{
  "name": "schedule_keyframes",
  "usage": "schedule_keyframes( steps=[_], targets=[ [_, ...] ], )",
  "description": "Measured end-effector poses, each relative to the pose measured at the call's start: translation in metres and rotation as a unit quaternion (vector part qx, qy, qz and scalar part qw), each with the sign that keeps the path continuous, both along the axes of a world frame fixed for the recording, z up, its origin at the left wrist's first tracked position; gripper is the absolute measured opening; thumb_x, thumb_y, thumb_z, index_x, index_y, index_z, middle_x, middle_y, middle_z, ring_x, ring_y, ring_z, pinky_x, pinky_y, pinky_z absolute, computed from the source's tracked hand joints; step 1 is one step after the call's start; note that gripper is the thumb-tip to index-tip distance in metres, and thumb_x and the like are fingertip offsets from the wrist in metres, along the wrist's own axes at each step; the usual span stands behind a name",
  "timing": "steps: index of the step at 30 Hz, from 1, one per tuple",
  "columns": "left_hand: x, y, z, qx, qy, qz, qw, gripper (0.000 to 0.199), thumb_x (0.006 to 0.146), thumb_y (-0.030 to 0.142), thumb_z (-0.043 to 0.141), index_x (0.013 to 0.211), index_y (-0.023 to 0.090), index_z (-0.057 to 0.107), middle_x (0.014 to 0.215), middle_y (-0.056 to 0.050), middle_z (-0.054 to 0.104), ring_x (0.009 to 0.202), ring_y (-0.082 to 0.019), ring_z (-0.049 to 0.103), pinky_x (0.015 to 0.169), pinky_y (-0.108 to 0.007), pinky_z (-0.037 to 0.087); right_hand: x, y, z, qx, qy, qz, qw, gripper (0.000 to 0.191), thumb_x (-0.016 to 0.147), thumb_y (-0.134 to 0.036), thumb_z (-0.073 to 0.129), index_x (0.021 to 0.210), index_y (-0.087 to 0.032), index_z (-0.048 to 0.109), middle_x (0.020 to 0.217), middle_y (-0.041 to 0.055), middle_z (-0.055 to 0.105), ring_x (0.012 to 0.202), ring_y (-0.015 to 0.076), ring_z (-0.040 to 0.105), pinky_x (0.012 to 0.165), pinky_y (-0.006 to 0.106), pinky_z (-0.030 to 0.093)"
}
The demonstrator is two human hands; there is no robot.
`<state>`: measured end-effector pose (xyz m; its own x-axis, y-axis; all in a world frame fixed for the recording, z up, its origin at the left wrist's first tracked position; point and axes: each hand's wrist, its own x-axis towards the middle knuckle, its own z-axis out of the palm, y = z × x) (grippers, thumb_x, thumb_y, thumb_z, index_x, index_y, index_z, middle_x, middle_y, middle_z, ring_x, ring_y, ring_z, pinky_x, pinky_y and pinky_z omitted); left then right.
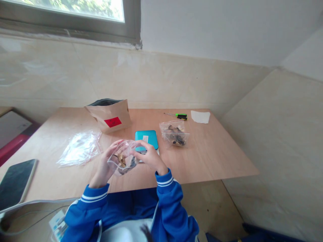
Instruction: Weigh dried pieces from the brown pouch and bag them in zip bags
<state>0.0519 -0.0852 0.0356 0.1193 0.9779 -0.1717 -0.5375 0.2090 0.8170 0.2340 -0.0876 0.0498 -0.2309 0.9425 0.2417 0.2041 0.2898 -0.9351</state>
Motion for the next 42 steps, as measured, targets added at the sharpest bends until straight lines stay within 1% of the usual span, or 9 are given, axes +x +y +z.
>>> schedule_keyframes(
  steps=[3,7,10,13,18,27,33,37,42],
  targets=[
    [0.000,-0.001,0.004,-0.006,-0.012,0.017,1.000,0.036,0.077,0.042,0.067,0.105,0.020,0.066,0.117,-0.012,0.071,0.108,-0.029,0.068,0.086,-0.043,0.058,-0.003,-0.001,0.001,-0.003,0.068,-0.079,0.995,0.024,0.081,-0.044,0.073,0.087,-0.021,0.070,0.091,0.0029,0.075,0.087,0.0192,0.071,0.085,0.033,0.057],
    [-0.002,-0.004,0.007,0.035,0.004,0.015,0.999,0.055,0.081,0.066,0.059,0.108,0.018,0.067,0.124,-0.015,0.069,0.116,-0.031,0.065,0.095,-0.048,0.055,0.000,0.000,-0.006,-0.004,0.166,-0.205,0.964,0.025,0.082,-0.045,0.073,0.088,-0.021,0.067,0.087,0.0035,0.074,0.083,0.0193,0.071,0.080,0.033,0.058],
    [0.002,-0.010,0.009,0.116,0.073,0.028,0.990,0.052,0.077,0.058,0.071,0.113,0.020,0.066,0.130,-0.013,0.066,0.122,-0.029,0.062,0.104,-0.046,0.051,0.004,-0.001,-0.010,0.001,0.182,-0.255,0.950,0.025,0.083,-0.045,0.071,0.090,-0.021,0.066,0.089,0.0042,0.073,0.087,0.0198,0.070,0.083,0.033,0.057],
    [0.013,-0.012,0.010,0.147,0.165,0.079,0.972,0.041,0.077,0.043,0.077,0.109,0.020,0.067,0.121,-0.012,0.070,0.115,-0.026,0.066,0.099,-0.041,0.053,0.007,-0.004,-0.010,0.007,0.174,-0.238,0.955,0.025,0.084,-0.043,0.071,0.092,-0.021,0.064,0.093,0.0043,0.072,0.090,0.0200,0.069,0.086,0.033,0.055],
    [0.030,-0.002,0.012,0.150,0.192,0.150,0.958,0.033,0.083,0.046,0.071,0.101,0.019,0.067,0.107,-0.010,0.074,0.091,-0.021,0.072,0.074,-0.031,0.059,0.021,-0.012,-0.008,0.005,0.154,-0.166,0.974,0.029,0.096,-0.051,0.053,0.100,-0.024,0.064,0.094,0.0045,0.074,0.093,0.0212,0.070,0.090,0.035,0.054],
    [0.049,-0.001,0.023,0.209,0.256,0.108,0.938,0.029,0.092,0.046,0.059,0.100,0.019,0.065,0.100,-0.007,0.075,0.092,-0.020,0.074,0.079,-0.031,0.059,0.058,-0.012,0.007,0.065,-0.012,-0.183,0.981,0.031,0.101,-0.046,0.045,0.098,-0.024,0.067,0.096,0.0039,0.077,0.095,0.0227,0.070,0.088,0.036,0.051],
    [0.051,0.000,0.025,0.201,0.229,0.288,0.908,0.025,0.092,0.042,0.061,0.088,0.018,0.066,0.082,-0.001,0.072,0.078,-0.013,0.071,0.074,-0.024,0.056,0.059,-0.011,0.020,0.072,0.032,-0.215,0.973,0.031,0.100,-0.047,0.047,0.103,-0.023,0.068,0.087,0.0050,0.079,0.093,0.0247,0.073,0.091,0.039,0.052],
    [0.050,-0.003,0.027,0.193,0.171,0.262,0.930,0.026,0.093,0.043,0.059,0.090,0.018,0.061,0.076,-0.001,0.072,0.067,-0.014,0.071,0.060,-0.021,0.055,0.045,-0.012,0.021,0.066,0.094,-0.210,0.971,0.027,0.098,-0.045,0.051,0.104,-0.023,0.065,0.086,0.0047,0.079,0.086,0.0233,0.075,0.084,0.037,0.055],
    [0.030,-0.006,0.022,0.184,0.189,0.240,0.934,0.028,0.092,0.045,0.060,0.091,0.017,0.063,0.075,-0.001,0.072,0.068,-0.014,0.071,0.066,-0.024,0.058,0.029,-0.016,0.021,0.101,0.101,-0.243,0.959,0.022,0.096,-0.040,0.057,0.089,-0.022,0.068,0.088,0.0041,0.078,0.088,0.0221,0.072,0.088,0.036,0.053]
  ],
)
